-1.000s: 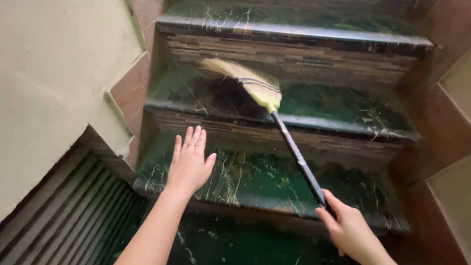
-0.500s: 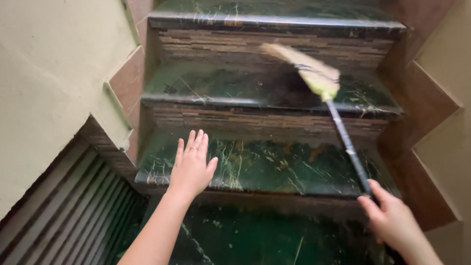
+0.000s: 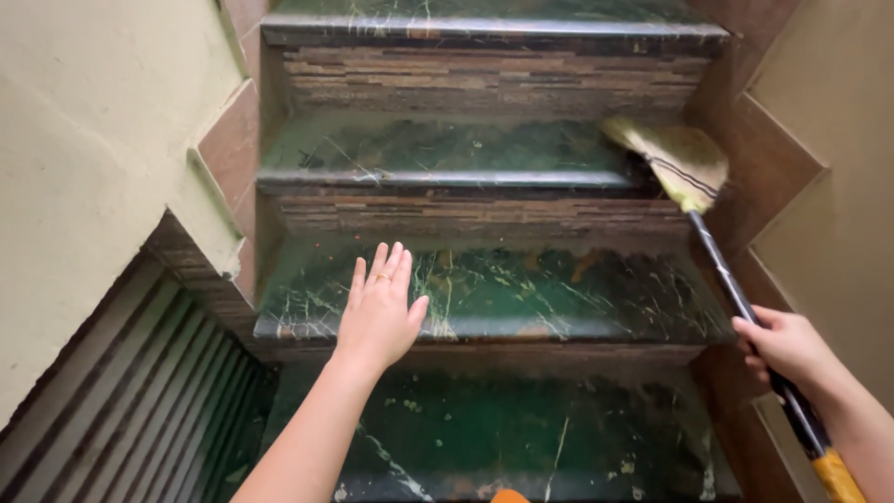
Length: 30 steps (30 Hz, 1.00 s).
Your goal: Sweeping dust and debris down a flight of indoor-outdoor marble stairs using a handheld broom.
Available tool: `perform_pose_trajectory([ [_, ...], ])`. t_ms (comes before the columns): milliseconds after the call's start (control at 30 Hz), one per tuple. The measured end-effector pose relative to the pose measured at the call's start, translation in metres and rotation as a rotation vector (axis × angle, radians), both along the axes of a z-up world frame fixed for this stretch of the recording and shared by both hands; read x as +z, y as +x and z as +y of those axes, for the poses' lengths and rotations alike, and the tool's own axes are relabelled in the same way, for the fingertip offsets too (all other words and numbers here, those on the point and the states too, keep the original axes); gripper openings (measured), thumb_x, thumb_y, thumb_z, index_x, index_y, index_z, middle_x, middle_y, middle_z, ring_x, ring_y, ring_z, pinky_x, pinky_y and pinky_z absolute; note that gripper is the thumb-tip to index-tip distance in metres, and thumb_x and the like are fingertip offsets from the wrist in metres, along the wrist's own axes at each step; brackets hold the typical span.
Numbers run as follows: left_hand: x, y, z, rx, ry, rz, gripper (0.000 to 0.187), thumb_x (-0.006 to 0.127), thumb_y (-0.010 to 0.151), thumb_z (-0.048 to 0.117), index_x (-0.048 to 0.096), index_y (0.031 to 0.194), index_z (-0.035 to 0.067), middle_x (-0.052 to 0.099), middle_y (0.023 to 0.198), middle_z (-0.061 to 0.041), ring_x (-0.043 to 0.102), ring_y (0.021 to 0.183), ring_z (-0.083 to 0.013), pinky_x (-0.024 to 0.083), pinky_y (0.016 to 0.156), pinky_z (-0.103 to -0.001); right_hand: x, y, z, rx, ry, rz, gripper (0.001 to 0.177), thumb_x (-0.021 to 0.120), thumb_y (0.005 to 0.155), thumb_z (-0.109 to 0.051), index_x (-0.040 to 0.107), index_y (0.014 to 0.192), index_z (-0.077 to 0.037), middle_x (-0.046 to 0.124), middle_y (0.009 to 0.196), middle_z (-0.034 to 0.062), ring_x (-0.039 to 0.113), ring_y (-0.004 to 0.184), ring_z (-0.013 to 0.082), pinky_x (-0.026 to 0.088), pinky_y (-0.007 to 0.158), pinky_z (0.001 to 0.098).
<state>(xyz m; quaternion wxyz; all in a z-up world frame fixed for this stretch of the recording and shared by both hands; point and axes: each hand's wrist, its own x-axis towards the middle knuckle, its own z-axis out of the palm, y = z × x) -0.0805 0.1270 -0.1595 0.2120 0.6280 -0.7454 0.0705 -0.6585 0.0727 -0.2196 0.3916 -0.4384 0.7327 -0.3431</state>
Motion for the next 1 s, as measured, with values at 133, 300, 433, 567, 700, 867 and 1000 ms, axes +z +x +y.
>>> perform_pose_trajectory([
  [133,-0.002,-0.005,0.006,-0.026,-0.003,0.008,0.073,0.062,0.092,0.036,0.039,0.151,-0.001,0.035,0.161,-0.015,0.022,0.153,-0.0281,0.013,0.125,-0.048,0.006,0.006,-0.003,0.083,0.007,-0.093,0.023,0.061,0.100,-0.020,0.068,0.118,-0.007,0.054,0.073,0.0048,0.046,0.051,0.0149,0.037,0.043,0.0326],
  [300,-0.004,-0.008,0.014,-0.052,0.012,0.009,0.073,0.061,0.092,0.037,0.039,0.151,-0.001,0.035,0.162,-0.016,0.023,0.154,-0.0289,0.014,0.125,-0.047,0.037,0.051,0.025,0.144,0.013,-0.142,0.031,0.060,0.098,-0.019,0.068,0.127,-0.011,0.053,0.071,0.0045,0.043,0.048,0.0148,0.036,0.041,0.0329],
  [433,-0.007,-0.006,0.017,-0.061,0.012,0.001,0.074,0.061,0.093,0.037,0.039,0.151,-0.002,0.035,0.161,-0.017,0.023,0.153,-0.0303,0.014,0.124,-0.048,0.041,0.058,0.033,0.125,-0.066,-0.152,0.030,0.062,0.097,-0.018,0.067,0.125,-0.007,0.053,0.071,0.0053,0.043,0.047,0.0162,0.034,0.041,0.0334],
  [567,-0.009,-0.005,0.017,-0.060,0.013,0.010,0.074,0.061,0.093,0.037,0.038,0.151,-0.002,0.036,0.161,-0.016,0.024,0.153,-0.0295,0.014,0.124,-0.048,0.026,0.038,0.020,0.223,-0.047,-0.313,0.033,0.068,0.087,-0.004,0.062,0.118,0.002,0.057,0.073,0.0044,0.052,0.054,0.0134,0.043,0.048,0.0301],
  [700,-0.007,-0.012,0.019,-0.061,0.046,0.021,0.073,0.062,0.093,0.037,0.038,0.151,0.000,0.036,0.161,-0.015,0.023,0.154,-0.0290,0.015,0.124,-0.047,-0.005,0.005,0.014,0.213,0.065,-0.156,0.029,0.072,0.089,-0.005,0.065,0.107,0.017,0.067,0.076,0.0103,0.061,0.062,0.0147,0.046,0.055,0.0296],
  [867,-0.012,-0.022,0.017,-0.076,0.026,0.036,0.073,0.062,0.093,0.036,0.038,0.151,-0.001,0.036,0.161,-0.015,0.023,0.153,-0.0292,0.014,0.124,-0.048,0.024,0.059,0.064,0.084,0.145,0.241,0.036,0.066,0.097,-0.018,0.062,0.128,-0.001,0.077,0.086,0.0236,0.073,0.074,0.0362,0.058,0.068,0.0452],
  [1000,-0.010,-0.039,0.019,-0.080,0.003,0.035,0.072,0.061,0.094,0.036,0.039,0.151,-0.001,0.036,0.161,-0.015,0.024,0.154,-0.0290,0.015,0.124,-0.048,-0.003,0.028,0.064,0.029,0.126,0.923,0.045,0.056,0.100,-0.042,0.059,0.142,-0.026,0.072,0.123,0.0172,0.067,0.114,0.0408,0.052,0.095,0.0545],
])
